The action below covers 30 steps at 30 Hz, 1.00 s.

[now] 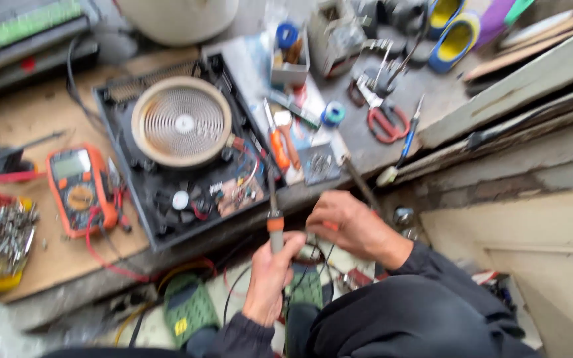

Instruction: Preparing and soldering a copper coil for an induction cooker repair

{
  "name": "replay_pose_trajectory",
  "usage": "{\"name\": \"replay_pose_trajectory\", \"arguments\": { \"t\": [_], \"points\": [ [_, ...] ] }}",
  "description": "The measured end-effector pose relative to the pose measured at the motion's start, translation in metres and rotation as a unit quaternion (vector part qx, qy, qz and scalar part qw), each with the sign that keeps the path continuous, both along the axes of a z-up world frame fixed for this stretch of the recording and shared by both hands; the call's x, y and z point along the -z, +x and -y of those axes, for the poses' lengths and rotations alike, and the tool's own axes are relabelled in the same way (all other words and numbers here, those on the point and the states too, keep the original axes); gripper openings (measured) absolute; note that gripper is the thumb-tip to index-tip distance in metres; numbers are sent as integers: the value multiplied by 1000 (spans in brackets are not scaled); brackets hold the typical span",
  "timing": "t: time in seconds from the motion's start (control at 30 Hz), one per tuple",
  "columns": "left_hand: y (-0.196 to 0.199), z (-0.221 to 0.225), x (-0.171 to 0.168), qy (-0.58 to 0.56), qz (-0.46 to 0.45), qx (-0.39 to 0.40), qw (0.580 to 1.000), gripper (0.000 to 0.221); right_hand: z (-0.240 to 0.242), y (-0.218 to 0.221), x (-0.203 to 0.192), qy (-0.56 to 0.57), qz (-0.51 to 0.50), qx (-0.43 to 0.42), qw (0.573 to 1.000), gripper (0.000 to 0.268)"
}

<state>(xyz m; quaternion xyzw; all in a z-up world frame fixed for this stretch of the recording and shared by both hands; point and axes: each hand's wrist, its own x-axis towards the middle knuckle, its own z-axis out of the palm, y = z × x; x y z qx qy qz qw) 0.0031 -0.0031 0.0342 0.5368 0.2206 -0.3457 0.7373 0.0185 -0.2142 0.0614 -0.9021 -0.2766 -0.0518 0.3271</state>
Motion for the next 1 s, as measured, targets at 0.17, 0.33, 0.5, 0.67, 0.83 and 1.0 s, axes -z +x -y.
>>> {"name": "replay_pose_trajectory", "arguments": {
  "t": [0.17,0.33,0.5,0.67,0.83,1.0],
  "points": [
    [15,4,-3,42,-80,-36,995,21,37,33,-18,145,-155,233,949,19],
    [39,7,19,48,-144,-61,987,22,152,112,55,-6,-204,501,841,29],
    [54,20,39,57,-137,-152,977,16,237,161,137,-177,-289,576,744,48],
    [76,22,40,54,-165,-163,971,15,260,180,156,-308,-315,540,717,48],
    [87,19,34,42,-153,-153,975,18,231,194,72,-259,-437,490,708,27],
    [98,20,9,67,-130,-130,981,25,206,159,22,-46,-506,511,693,22]
  ]
}}
